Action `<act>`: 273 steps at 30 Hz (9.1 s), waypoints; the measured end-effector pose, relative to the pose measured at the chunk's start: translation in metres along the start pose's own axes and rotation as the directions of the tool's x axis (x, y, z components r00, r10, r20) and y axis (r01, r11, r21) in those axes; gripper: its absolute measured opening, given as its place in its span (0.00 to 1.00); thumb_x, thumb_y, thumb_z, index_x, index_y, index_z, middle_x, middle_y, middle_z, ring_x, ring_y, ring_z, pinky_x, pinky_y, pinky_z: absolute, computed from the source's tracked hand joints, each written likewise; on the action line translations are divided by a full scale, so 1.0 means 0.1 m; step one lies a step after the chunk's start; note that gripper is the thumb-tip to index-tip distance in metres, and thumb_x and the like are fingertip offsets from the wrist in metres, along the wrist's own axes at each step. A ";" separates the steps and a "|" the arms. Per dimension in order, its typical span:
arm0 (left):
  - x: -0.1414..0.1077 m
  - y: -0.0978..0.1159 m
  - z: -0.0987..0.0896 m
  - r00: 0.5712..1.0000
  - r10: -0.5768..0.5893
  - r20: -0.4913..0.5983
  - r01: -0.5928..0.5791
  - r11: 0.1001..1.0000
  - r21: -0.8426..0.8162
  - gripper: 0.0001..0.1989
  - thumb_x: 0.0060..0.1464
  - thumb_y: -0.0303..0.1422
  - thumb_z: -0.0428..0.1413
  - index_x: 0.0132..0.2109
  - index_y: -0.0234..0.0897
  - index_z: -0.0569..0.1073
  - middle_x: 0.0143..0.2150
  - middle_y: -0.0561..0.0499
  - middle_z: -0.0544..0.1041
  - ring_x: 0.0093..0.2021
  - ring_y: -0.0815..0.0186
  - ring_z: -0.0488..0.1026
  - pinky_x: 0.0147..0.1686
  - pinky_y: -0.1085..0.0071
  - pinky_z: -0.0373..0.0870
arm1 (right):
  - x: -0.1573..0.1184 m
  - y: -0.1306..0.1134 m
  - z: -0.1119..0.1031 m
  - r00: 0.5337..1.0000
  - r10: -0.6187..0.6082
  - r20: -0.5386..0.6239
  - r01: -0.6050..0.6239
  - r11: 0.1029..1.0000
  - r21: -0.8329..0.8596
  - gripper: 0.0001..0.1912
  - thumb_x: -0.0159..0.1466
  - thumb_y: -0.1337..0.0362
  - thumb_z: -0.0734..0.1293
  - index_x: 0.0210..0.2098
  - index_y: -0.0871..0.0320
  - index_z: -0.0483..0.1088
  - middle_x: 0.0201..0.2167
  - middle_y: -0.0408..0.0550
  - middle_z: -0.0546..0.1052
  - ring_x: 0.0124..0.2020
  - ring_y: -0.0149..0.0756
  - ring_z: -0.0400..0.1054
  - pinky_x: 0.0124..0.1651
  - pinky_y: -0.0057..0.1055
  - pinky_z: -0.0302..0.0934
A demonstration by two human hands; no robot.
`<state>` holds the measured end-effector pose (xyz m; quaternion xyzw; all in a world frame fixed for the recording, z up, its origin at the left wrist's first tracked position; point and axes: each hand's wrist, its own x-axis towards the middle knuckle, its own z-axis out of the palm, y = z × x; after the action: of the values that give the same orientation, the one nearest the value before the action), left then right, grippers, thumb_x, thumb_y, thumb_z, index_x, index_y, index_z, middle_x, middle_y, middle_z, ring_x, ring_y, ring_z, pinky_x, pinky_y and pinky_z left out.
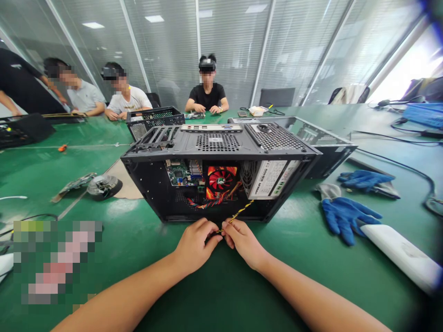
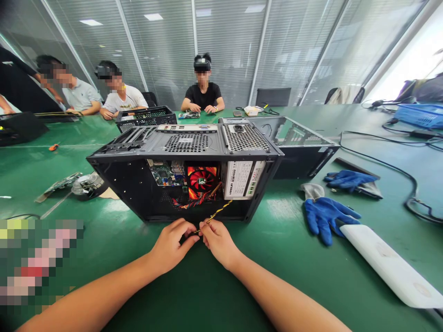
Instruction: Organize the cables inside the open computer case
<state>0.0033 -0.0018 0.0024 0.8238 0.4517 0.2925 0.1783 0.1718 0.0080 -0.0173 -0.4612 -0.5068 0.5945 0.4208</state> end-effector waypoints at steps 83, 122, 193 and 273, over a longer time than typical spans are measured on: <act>0.01 0.03 -0.03 1.000 -0.016 0.010 0.015 0.993 0.114 0.04 0.63 0.28 0.50 0.43 0.38 0.69 0.39 0.49 0.76 0.39 0.61 0.74 0.40 0.65 0.70 | 0.00 -0.01 0.01 1.000 -0.012 -0.026 0.012 1.000 -0.003 0.26 0.61 0.40 0.63 0.23 0.57 0.64 0.14 0.37 0.61 0.16 0.27 0.54 0.20 0.27 0.49; -0.01 0.02 0.00 1.000 0.001 0.012 -0.003 0.993 0.116 0.06 0.64 0.31 0.51 0.41 0.38 0.73 0.34 0.50 0.78 0.35 0.62 0.75 0.37 0.66 0.71 | 0.00 0.02 0.02 0.998 -0.025 -0.058 0.026 0.999 0.031 0.26 0.60 0.40 0.63 0.23 0.57 0.64 0.13 0.35 0.59 0.15 0.27 0.51 0.20 0.28 0.46; -0.01 0.02 0.00 1.000 -0.014 0.028 0.012 0.999 0.051 0.02 0.58 0.30 0.58 0.37 0.37 0.71 0.32 0.52 0.72 0.34 0.64 0.71 0.34 0.69 0.67 | 0.00 0.02 0.01 0.999 -0.019 -0.046 0.018 1.000 -0.017 0.24 0.61 0.42 0.64 0.23 0.56 0.63 0.14 0.36 0.60 0.16 0.26 0.52 0.21 0.27 0.46; -0.01 0.02 0.00 0.997 0.011 0.070 -0.009 0.999 -0.032 0.04 0.62 0.28 0.52 0.40 0.38 0.71 0.36 0.50 0.77 0.37 0.63 0.75 0.38 0.68 0.69 | -0.01 -0.03 0.02 0.998 -0.038 -0.047 0.037 0.999 -0.017 0.22 0.62 0.45 0.64 0.22 0.56 0.64 0.13 0.36 0.60 0.16 0.27 0.53 0.21 0.27 0.48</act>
<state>0.0041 -0.0032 0.0032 0.8330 0.4362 0.2713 0.2055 0.1706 0.0069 -0.0145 -0.4688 -0.5099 0.5713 0.4403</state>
